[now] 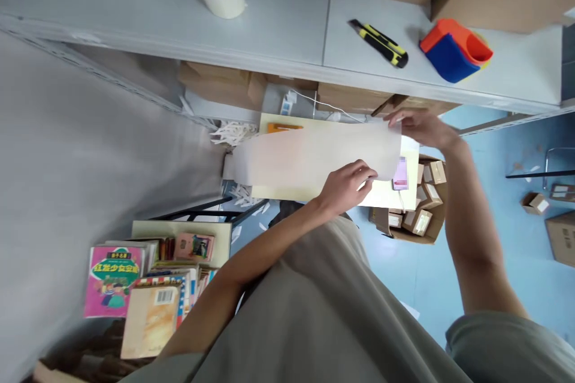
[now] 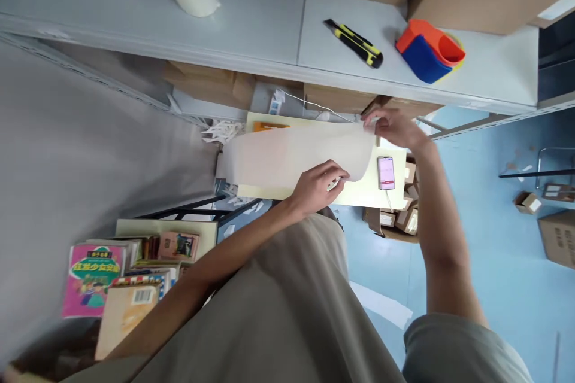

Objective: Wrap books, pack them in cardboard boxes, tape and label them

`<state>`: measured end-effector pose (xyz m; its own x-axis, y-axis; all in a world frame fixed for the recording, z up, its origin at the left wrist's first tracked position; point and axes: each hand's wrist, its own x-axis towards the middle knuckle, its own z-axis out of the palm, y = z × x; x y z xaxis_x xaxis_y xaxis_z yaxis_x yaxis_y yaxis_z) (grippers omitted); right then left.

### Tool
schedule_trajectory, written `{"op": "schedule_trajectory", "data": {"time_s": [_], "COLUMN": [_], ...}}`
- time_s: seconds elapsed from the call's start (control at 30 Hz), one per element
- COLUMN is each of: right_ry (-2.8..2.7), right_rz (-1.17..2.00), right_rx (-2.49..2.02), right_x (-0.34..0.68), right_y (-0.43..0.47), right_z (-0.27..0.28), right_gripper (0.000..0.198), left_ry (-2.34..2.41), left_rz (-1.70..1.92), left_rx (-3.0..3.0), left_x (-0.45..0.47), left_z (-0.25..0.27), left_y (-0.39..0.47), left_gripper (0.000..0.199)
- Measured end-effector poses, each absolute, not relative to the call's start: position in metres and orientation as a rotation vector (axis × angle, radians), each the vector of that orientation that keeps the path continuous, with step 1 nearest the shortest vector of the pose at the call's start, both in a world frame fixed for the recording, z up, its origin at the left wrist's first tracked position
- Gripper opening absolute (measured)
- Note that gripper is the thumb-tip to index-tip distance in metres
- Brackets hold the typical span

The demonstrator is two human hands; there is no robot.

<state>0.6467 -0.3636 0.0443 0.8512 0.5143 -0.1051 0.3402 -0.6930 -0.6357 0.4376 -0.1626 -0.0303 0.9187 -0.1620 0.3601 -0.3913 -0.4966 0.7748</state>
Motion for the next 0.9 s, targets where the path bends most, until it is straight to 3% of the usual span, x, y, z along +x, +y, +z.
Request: {"op": "schedule_trajectory", "data": {"time_s": [0.27,0.37,0.53,0.67,0.9], "right_ry": [-0.393,-0.352,-0.464,-0.364,-0.4], "right_rz": [0.45,0.441,0.91,1.169,1.083], "right_rx": [-2.58,-2.562,-2.276,-2.351,-2.49], "right_x": [0.643,0.621,0.576,0.549,0.519], "right_y": [-0.49,-0.499,-0.463,-0.449,-0.463], "right_z": [-0.089,-0.122,-0.172,-0.208,-0.228], "right_gripper": [0.022,0.034,0.041,0.049,0.056], "left_ry": [-0.289,-0.249,-0.237,-0.3,0.268], "left_rz": [-0.453,-0.655,-0.839,-0.877,-0.588], "left_rx": [2.321,2.34,2.354,2.299,2.42], "left_x": [0.471,0.479,0.48,0.466,0.441], "left_z": [-0.143,-0.175,-0.216,-0.232,-0.241], "left_y": [-0.285,-0.31,-0.328,-0.314,-0.19], "left_gripper": [0.032,0.037,0.041,0.042,0.051]}}
